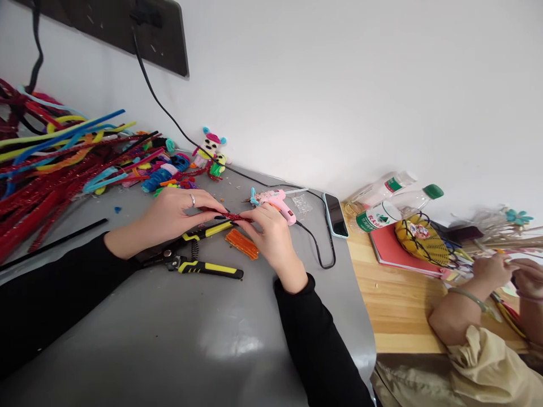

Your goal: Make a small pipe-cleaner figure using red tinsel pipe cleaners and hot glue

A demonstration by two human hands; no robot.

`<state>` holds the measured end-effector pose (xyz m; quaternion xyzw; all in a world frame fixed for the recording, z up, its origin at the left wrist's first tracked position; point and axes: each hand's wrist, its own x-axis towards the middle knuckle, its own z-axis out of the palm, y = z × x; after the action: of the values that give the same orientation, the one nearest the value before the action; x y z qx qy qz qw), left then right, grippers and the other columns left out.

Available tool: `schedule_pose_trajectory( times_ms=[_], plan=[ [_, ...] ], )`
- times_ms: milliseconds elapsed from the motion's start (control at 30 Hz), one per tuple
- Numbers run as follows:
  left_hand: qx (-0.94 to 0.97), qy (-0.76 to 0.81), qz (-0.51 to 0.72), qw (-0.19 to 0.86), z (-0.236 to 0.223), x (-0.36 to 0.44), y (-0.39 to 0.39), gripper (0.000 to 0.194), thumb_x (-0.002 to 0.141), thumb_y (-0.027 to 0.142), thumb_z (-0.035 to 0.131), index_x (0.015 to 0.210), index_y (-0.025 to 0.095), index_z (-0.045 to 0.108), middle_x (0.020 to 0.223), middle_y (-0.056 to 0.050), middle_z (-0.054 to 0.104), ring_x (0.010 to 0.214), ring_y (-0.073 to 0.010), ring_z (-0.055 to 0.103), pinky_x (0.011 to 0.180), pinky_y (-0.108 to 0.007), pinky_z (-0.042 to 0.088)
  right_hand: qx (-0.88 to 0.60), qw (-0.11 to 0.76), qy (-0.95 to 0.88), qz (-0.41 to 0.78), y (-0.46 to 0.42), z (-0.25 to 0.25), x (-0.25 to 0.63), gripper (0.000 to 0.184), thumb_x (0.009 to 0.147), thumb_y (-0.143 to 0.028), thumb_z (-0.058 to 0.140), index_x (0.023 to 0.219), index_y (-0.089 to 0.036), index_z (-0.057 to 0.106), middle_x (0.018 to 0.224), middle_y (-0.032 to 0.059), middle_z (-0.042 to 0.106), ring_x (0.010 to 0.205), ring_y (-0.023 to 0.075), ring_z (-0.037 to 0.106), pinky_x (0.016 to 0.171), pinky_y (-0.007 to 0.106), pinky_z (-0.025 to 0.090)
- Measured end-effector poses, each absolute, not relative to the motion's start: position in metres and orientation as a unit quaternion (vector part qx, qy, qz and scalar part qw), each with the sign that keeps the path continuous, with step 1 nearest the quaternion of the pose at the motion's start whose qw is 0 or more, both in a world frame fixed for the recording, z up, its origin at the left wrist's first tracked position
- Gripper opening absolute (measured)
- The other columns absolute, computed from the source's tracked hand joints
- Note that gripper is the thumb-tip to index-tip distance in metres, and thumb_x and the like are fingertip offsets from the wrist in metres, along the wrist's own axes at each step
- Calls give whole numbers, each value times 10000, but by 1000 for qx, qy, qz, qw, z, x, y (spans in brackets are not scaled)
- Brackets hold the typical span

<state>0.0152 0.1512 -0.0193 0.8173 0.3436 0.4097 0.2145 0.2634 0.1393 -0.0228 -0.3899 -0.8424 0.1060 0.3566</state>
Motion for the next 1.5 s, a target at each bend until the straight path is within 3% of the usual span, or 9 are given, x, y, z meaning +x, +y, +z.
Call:
schedule_pose_trajectory(
  times_ms=[400, 600, 700, 800, 967, 1167, 1267, 1400, 1500],
  plan=[
    [822, 355, 402, 193, -23, 15, 150, 289, 1006, 356, 580, 1028, 204, 825, 1001, -59, 834, 874, -190, 758, 814, -266, 587, -374, 369, -844, 107, 137, -21, 262, 58, 992, -270, 724, 1002, -223, 757, 902, 42, 792, 840, 201, 703, 817, 365, 569],
    [817, 373, 410, 158, -22, 13, 151, 308, 1026, 372, 558, 1016, 215, 823, 985, -59, 831, 850, -200, 756, 792, -291, 587, -373, 387, -835, 121, 133, -9, 265, 547, 887, -544, 811, 1330, -257, 669, 1196, 105, 768, 1099, 277, 698, 1015, 478, 549],
    [812, 384, 415, 148, -23, 13, 151, 312, 1023, 371, 559, 1020, 212, 827, 972, -60, 830, 837, -203, 752, 757, -292, 578, -371, 442, -806, 130, 130, -4, 265, 419, 990, -550, 674, 1282, -250, 668, 1164, 110, 760, 1095, 277, 696, 1023, 496, 538],
    [809, 391, 414, 147, -23, 13, 151, 310, 1017, 380, 566, 1020, 215, 828, 963, -60, 829, 827, -208, 749, 740, -298, 577, -396, 515, -749, 128, 129, -3, 263, 262, 1083, -437, 513, 1080, -245, 692, 1041, 95, 759, 1003, 248, 707, 904, 440, 563],
    [808, 392, 413, 151, -24, 14, 152, 304, 1003, 388, 580, 1019, 217, 831, 986, -61, 832, 823, -203, 757, 757, -300, 589, -434, 567, -695, 86, 131, -7, 262, 350, 1090, -434, 517, 808, -244, 599, 775, 20, 674, 729, 165, 639, 654, 306, 502],
    [812, 382, 420, 135, -26, 14, 153, 296, 1003, 386, 584, 1015, 222, 830, 976, -56, 835, 810, -196, 760, 751, -297, 590, -476, 517, -709, 62, 132, -8, 265, 502, 1107, -511, 444, 690, -236, 487, 645, -14, 543, 583, 125, 490, 599, 287, 435],
    [816, 374, 421, 126, -25, 14, 153, 286, 1005, 364, 584, 1004, 218, 830, 964, -50, 836, 799, -185, 758, 745, -283, 580, -464, 506, -724, 69, 132, -6, 265, 490, 1101, -453, 485, 663, -234, 492, 633, -9, 543, 605, 140, 516, 634, 308, 457],
    [818, 371, 422, 121, -25, 14, 152, 280, 1009, 354, 584, 1004, 216, 827, 960, -51, 835, 789, -181, 752, 752, -281, 574, -430, 515, -738, 73, 134, -5, 262, 235, 1051, -303, 595, 836, -243, 669, 900, 56, 736, 871, 204, 683, 764, 358, 536],
    [817, 376, 419, 125, -26, 14, 152, 286, 1010, 366, 576, 1004, 225, 824, 970, -49, 834, 802, -187, 753, 757, -288, 575, -432, 515, -735, 82, 135, -6, 261, 175, 1036, -276, 609, 873, -248, 668, 926, 54, 738, 898, 207, 689, 775, 366, 549]
  ],
)
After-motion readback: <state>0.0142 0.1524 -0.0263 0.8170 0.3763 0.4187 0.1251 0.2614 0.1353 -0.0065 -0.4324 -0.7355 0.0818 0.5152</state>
